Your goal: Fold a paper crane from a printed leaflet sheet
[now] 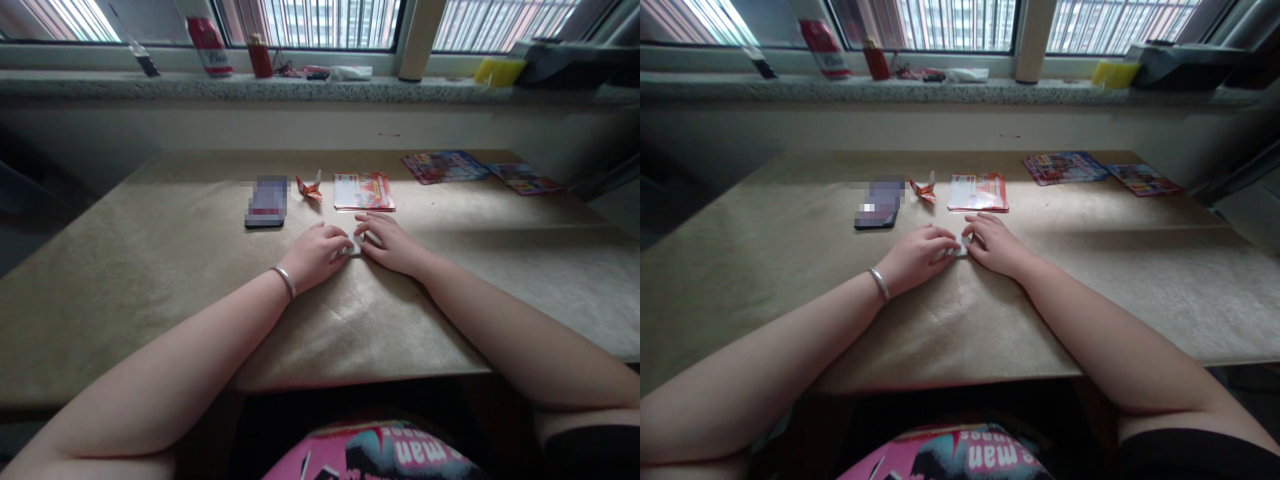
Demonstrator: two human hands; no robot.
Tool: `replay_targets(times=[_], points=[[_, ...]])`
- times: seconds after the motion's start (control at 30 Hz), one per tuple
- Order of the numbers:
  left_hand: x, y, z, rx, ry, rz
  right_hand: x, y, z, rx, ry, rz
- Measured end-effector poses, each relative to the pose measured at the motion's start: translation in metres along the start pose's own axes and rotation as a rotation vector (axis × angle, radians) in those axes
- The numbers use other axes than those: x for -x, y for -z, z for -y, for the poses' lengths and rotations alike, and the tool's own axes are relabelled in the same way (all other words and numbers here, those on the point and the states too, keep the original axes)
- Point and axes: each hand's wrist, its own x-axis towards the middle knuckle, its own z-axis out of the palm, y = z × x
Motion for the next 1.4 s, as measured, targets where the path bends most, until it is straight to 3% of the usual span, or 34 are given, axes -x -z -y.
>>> replay_targets(times=[0.1,0.23,0.67,1.4], points=[[0.001,-0.002,0.004,0.090,-0.037,-0.023,0.001,0.001,0.001,-0.025,0.003,0.028],[0.002,-0.003,0.005,0.156,0.033,-0.036,-0.001,0.003,0.002,-0.077,0.021,0.063],[0.002,0.000,0.007,0.182,0.070,-0.013,-0.004,0.007,-0.001,-0.029,0.000,0.062],[-0.002,0.003,-0.007,-0.080,0.146,0.071,-0.003,0.016,-0.004,-0.081,0.031,0.069]])
